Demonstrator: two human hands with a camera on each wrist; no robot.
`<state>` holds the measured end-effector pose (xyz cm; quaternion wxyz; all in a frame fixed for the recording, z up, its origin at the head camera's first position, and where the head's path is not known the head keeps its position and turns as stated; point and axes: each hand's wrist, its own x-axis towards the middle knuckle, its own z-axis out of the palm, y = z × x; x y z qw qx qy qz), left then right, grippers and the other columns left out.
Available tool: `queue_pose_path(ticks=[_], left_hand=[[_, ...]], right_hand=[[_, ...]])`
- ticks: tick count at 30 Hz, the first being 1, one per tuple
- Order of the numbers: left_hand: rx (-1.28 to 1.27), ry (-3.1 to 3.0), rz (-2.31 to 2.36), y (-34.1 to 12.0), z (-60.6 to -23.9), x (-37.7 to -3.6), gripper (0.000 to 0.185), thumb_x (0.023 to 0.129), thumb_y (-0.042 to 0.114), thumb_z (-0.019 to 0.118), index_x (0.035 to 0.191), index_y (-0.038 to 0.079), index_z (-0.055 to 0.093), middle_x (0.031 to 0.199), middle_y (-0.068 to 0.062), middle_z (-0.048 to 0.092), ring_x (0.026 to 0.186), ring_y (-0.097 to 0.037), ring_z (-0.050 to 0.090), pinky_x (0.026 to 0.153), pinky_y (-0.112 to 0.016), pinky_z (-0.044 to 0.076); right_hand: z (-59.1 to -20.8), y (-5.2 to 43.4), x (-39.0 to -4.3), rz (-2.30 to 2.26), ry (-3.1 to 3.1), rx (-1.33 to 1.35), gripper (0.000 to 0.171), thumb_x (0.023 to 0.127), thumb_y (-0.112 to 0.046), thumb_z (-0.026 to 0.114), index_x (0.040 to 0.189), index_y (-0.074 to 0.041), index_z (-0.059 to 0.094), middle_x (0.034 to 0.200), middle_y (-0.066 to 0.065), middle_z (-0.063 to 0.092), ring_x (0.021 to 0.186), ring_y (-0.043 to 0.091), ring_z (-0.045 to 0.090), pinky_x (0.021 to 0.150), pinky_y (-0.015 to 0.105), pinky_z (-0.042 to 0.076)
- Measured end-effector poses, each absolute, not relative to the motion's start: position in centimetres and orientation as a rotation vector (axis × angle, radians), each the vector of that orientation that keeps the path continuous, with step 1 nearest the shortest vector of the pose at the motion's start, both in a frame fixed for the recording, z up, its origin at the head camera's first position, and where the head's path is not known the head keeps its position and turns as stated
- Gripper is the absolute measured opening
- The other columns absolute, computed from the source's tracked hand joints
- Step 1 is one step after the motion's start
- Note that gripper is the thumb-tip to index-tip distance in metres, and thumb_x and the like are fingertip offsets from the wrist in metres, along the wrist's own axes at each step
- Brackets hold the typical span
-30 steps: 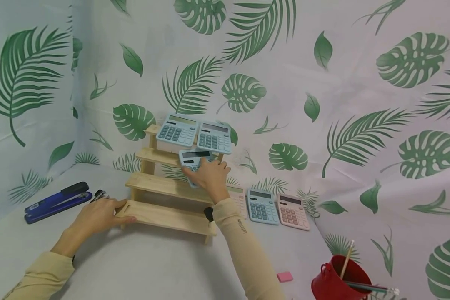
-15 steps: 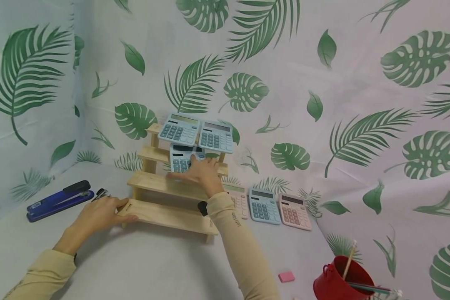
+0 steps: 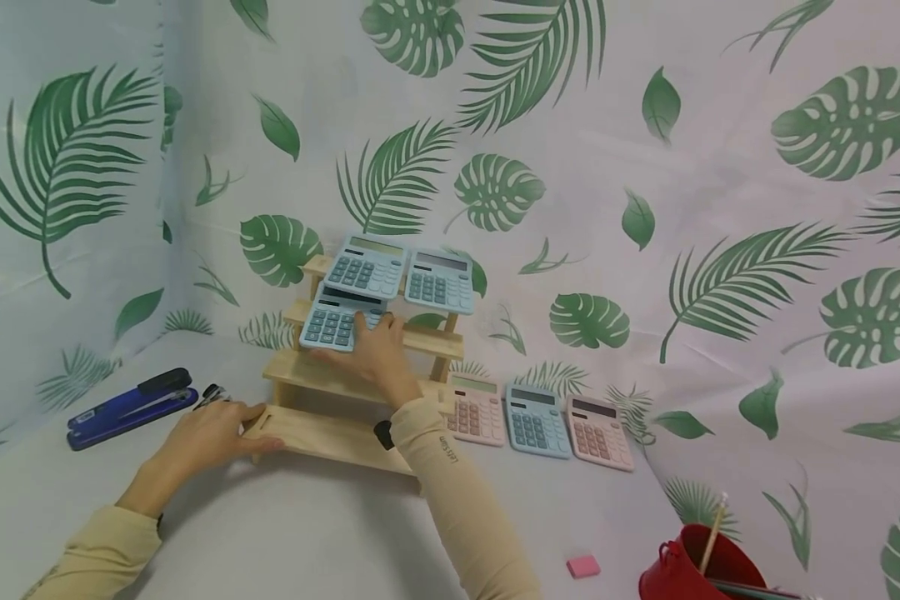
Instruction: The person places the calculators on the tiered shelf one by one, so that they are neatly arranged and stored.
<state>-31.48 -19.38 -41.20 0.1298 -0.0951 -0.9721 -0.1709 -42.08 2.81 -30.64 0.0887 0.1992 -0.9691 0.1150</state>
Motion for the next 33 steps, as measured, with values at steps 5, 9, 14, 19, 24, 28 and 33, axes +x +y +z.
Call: queue_pose_path(ticks=[5, 9, 14, 19, 24, 28, 33], left_hand=[[-0.272, -2.809, -0.485, -19.3, -41.3, -31.5, 0.055, 0.076, 0.066, 0.075, 0.097, 0.015, 0.068, 0.065, 0.002, 0.046, 0.059, -0.015, 0.044, 0.05, -0.033, 0.033], [-0.268, -2.807, -0.474, -19.2, -41.2, -31.5, 0.055, 0.076, 0.067, 0.075, 0.096, 0.016, 0.068, 0.066, 0.0, 0.052, 0.058, -0.016, 0.047, 0.05, -0.033, 0.035], [-0.266, -2.809, -0.484, -19.1, -41.4, -31.6, 0.055, 0.076, 0.067, 0.075, 0.094, 0.016, 0.067, 0.065, 0.002, 0.043, 0.058, -0.015, 0.042, 0.05, -0.032, 0.032], [-0.258, -2.808, -0.463, -19.3, -41.5, -31.7, 0.065, 0.074, 0.07, 0.074, 0.107, 0.014, 0.072, 0.065, 0.001, 0.048, 0.058, -0.016, 0.045, 0.05, -0.032, 0.034], [-0.263, -2.831, -0.447, -19.3, -41.4, -31.4, 0.075, 0.074, 0.07, 0.074, 0.119, 0.01, 0.072, 0.074, -0.007, 0.064, 0.06, -0.017, 0.052, 0.051, -0.034, 0.039], [-0.256, -2.829, -0.441, -19.4, -41.1, -31.3, 0.076, 0.075, 0.068, 0.075, 0.122, 0.008, 0.07, 0.08, -0.012, 0.069, 0.061, -0.018, 0.053, 0.05, -0.034, 0.04], [-0.279, -2.831, -0.468, -19.3, -41.0, -31.4, 0.072, 0.077, 0.066, 0.075, 0.119, 0.008, 0.071, 0.073, -0.007, 0.063, 0.059, -0.016, 0.048, 0.049, -0.032, 0.037]], right_hand=[[-31.3, 1.7, -42.3, 0.338, -2.836, 0.566, 0.102, 0.083, -0.081, 0.055, 0.157, -0.015, 0.031, 0.155, 0.037, 0.027, 0.148, 0.049, 0.019, 0.119, 0.055, 0.03], [-31.7, 1.0, -42.8, 0.265, -2.784, 0.512, 0.101, 0.083, -0.082, 0.053, 0.155, -0.014, 0.035, 0.151, 0.036, 0.034, 0.142, 0.046, 0.027, 0.12, 0.05, 0.026], [-31.9, 0.9, -42.9, 0.271, -2.783, 0.456, 0.105, 0.08, -0.084, 0.055, 0.157, -0.015, 0.033, 0.15, 0.033, 0.038, 0.138, 0.044, 0.033, 0.117, 0.049, 0.03], [-32.2, 1.9, -42.2, 0.284, -2.796, 0.455, 0.112, 0.079, -0.084, 0.055, 0.159, -0.011, 0.023, 0.154, 0.028, 0.036, 0.143, 0.045, 0.031, 0.118, 0.054, 0.029], [-33.0, 5.6, -40.6, 0.209, -2.786, 0.476, 0.099, 0.084, -0.077, 0.059, 0.154, -0.011, 0.035, 0.154, 0.019, 0.041, 0.141, 0.044, 0.035, 0.113, 0.059, 0.032], [-33.4, 10.3, -40.2, 0.211, -2.752, 0.428, 0.083, 0.087, -0.069, 0.06, 0.146, -0.011, 0.045, 0.151, 0.018, 0.043, 0.136, 0.045, 0.038, 0.107, 0.062, 0.035], [-33.9, 17.8, -40.4, 0.257, -2.804, 0.24, 0.074, 0.093, -0.052, 0.06, 0.147, -0.005, 0.042, 0.15, 0.027, 0.04, 0.134, 0.053, 0.036, 0.105, 0.067, 0.033]])
